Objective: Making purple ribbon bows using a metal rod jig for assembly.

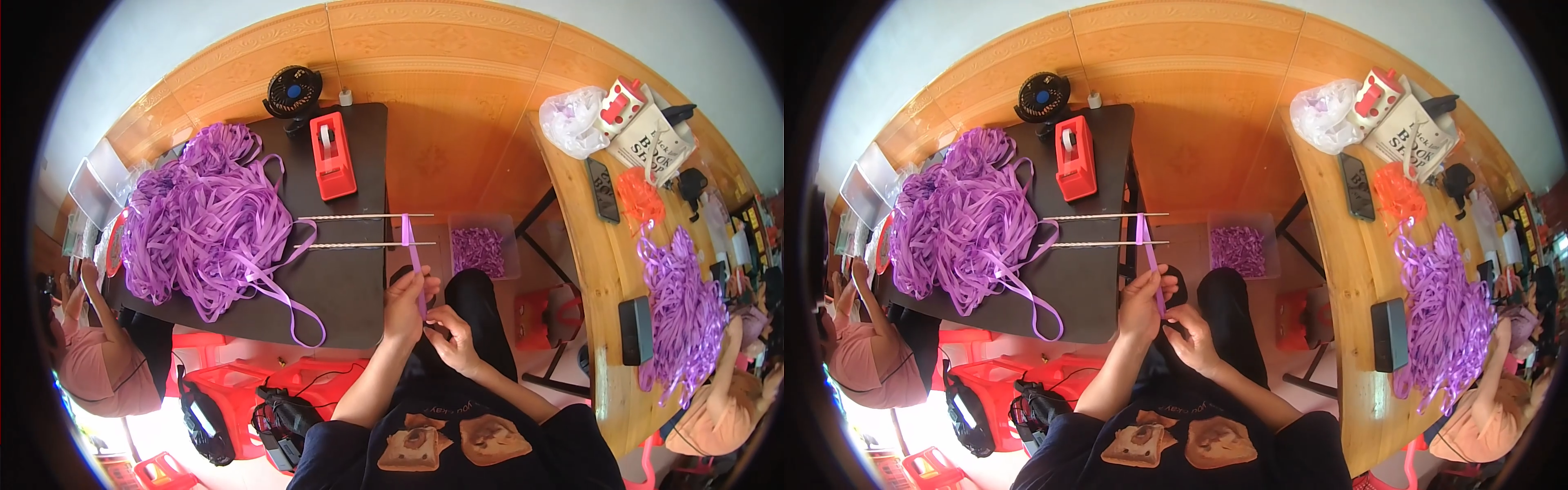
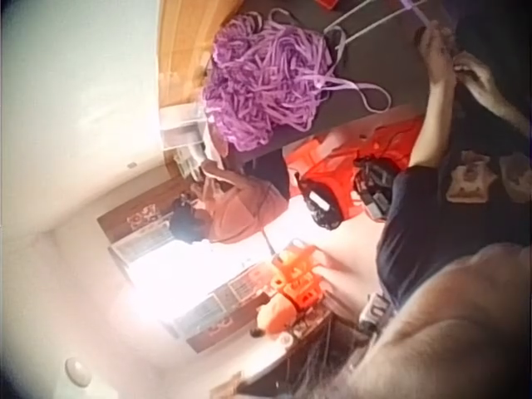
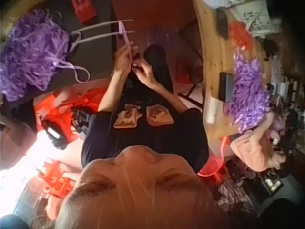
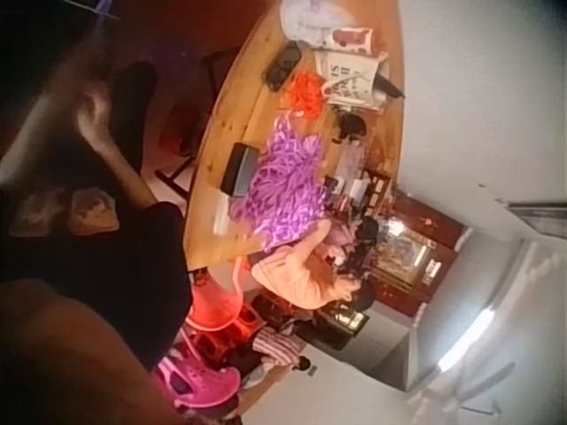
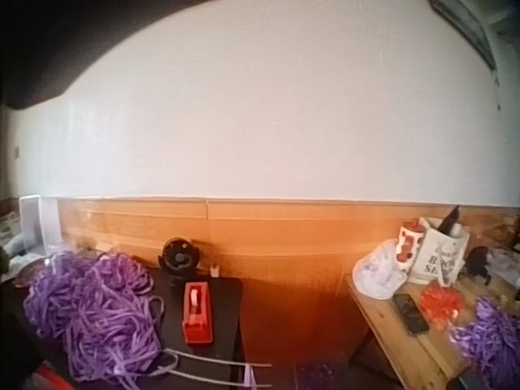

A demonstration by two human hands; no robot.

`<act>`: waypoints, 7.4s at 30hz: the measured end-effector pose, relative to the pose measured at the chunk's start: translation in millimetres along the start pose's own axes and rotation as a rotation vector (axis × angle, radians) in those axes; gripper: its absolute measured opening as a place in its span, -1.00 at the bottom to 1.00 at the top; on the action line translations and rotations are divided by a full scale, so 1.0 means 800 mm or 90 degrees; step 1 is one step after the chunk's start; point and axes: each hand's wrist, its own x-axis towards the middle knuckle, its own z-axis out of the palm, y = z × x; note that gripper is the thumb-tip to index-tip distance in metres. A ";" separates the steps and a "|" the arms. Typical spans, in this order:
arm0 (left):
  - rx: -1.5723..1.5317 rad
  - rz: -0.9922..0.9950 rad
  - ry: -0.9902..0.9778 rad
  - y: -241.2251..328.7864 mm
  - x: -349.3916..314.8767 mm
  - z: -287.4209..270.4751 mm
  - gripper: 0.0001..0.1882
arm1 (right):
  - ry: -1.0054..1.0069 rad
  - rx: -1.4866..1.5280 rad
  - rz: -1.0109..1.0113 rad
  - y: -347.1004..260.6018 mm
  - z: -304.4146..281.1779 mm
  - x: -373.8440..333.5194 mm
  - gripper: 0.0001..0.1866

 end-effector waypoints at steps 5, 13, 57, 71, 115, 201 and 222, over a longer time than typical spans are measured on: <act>0.081 0.011 0.027 -0.016 -0.036 -0.016 -0.76 | -0.029 0.028 0.023 -0.006 -0.001 -0.004 -0.74; 0.057 0.038 0.012 -0.016 -0.050 -0.039 -0.86 | -0.068 0.166 0.126 -0.009 0.006 -0.012 -0.68; 0.047 0.049 -0.047 -0.038 -0.071 -0.047 -0.73 | -0.046 -0.444 -0.553 -0.129 -0.011 0.189 -0.65; 0.024 0.158 0.058 -0.003 0.039 0.016 -0.73 | -0.189 -0.013 0.024 -0.026 -0.021 0.310 -0.89; -0.171 0.143 0.017 0.019 0.059 0.022 -0.81 | -0.052 0.391 0.295 -0.003 -0.001 0.145 -0.83; -0.235 -0.200 -0.210 0.131 -0.009 0.027 -0.06 | 0.055 0.224 0.294 -0.044 -0.084 -0.106 -0.89; -0.252 -0.131 -0.229 0.101 -0.006 0.013 -0.62 | -0.181 0.106 0.038 -0.187 -0.028 0.143 -0.93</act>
